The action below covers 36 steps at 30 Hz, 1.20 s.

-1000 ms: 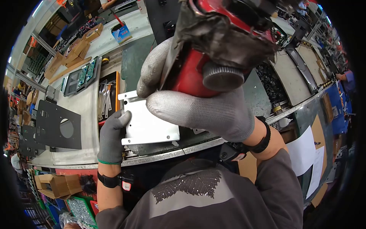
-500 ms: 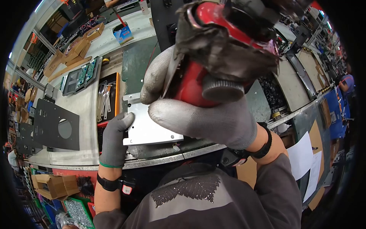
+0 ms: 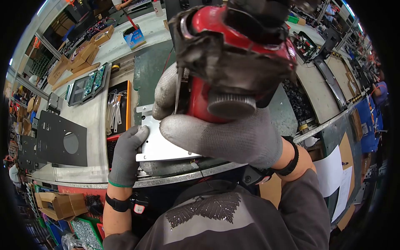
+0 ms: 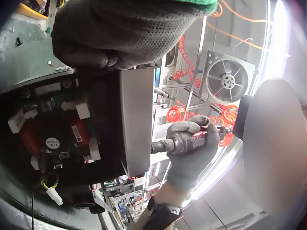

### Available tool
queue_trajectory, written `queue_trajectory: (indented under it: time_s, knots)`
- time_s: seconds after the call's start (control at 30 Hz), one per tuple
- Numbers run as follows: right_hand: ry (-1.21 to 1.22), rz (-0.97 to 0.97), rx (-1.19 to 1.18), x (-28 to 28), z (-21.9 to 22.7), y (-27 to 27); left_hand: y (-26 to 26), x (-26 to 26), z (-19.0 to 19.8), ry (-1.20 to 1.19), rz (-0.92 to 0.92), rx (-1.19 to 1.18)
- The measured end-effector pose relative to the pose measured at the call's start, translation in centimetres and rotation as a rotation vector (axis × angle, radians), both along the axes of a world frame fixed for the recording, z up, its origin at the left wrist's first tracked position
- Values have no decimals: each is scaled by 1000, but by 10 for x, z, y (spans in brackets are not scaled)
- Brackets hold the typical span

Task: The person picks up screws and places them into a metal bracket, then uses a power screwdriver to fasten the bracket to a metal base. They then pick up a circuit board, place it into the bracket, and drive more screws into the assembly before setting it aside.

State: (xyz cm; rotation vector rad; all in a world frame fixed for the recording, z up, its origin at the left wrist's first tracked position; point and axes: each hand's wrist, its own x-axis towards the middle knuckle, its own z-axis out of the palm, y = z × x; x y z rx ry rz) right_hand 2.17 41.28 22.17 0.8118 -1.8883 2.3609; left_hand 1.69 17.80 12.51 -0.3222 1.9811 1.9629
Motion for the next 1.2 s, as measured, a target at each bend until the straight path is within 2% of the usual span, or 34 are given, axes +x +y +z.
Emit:
queue_trajectory:
  time_s: [0.17, 0.27, 0.33, 0.47, 0.77, 0.9, 1.03, 1.1, 1.2]
  knots:
    - [20, -16, -34, -4, -4, -3, -1, 0, -7, 69, 3, -6]
    - [121, -16, 10, -6, -5, -4, 2, 1, -8, 76, 40, -23]
    - [-36, -17, -76, -2, -2, -5, 2, 1, -9, 76, 40, -21]
    - [-32, -47, -20, -2, 2, -5, 3, 1, -9, 74, 58, 2]
    - [-96, -27, -87, -2, 5, -13, -1, 1, -15, 109, 40, 28]
    - [-136, -24, -35, -4, 8, -17, 3, 1, -11, 78, 96, 82]
    - [-178, -33, -20, -5, 7, -20, 0, 1, -14, 87, 55, 50]
    - [-116, -105, 64, -7, 2, -21, 0, 1, -15, 88, 52, 45]
    - [-100, -88, 118, -10, 3, -20, -1, 1, -15, 108, 35, 41]
